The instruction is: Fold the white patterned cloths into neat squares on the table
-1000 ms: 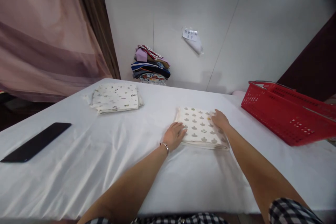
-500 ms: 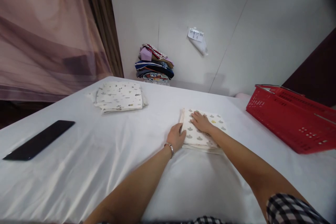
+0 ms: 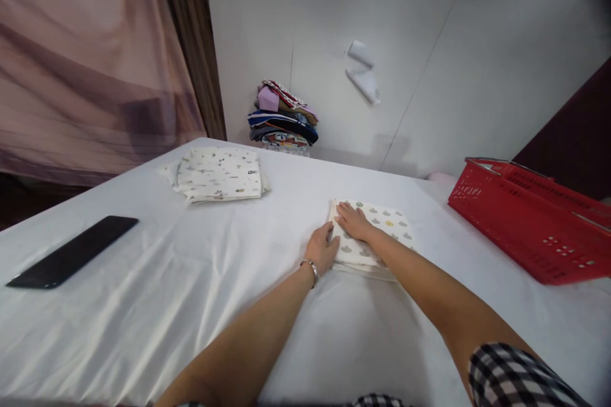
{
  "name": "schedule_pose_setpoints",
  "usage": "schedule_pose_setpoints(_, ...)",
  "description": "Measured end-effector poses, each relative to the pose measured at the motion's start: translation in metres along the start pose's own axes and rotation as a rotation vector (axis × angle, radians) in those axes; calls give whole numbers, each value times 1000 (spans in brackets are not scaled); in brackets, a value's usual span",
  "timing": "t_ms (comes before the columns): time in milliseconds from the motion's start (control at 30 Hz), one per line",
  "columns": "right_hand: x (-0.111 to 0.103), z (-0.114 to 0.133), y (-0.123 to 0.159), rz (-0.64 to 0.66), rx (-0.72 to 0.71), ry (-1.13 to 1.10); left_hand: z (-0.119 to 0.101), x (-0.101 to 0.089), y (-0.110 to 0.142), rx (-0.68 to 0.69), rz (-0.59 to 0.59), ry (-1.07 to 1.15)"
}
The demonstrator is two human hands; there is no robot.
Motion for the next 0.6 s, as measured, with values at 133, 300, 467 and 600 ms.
schedule_pose_setpoints(133, 2, 3, -2, -11, -12, -4, 0, -1, 0, -5, -6, 19)
schedule_pose_setpoints(300, 3, 0, -3, -37, 18, -43, 3, 0, 0, -24, -9, 45)
schedule_pose_setpoints(467, 2, 3, -2, -54, 30, -32, 5, 1, 0, -55, -10, 68)
schedule_pose_setpoints(600, 4, 7, 0, -18, 29, -36, 5, 2, 0, -73, 9, 75)
Point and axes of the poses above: each hand's wrist, its own y-axis away from the middle knuckle, its own x-axis out of the palm, z = x × y, the point moved 7 cm from there along -y, towards the middle knuckle, and after that the axes turned 14 degrees about -y, right-handed, at the moved point
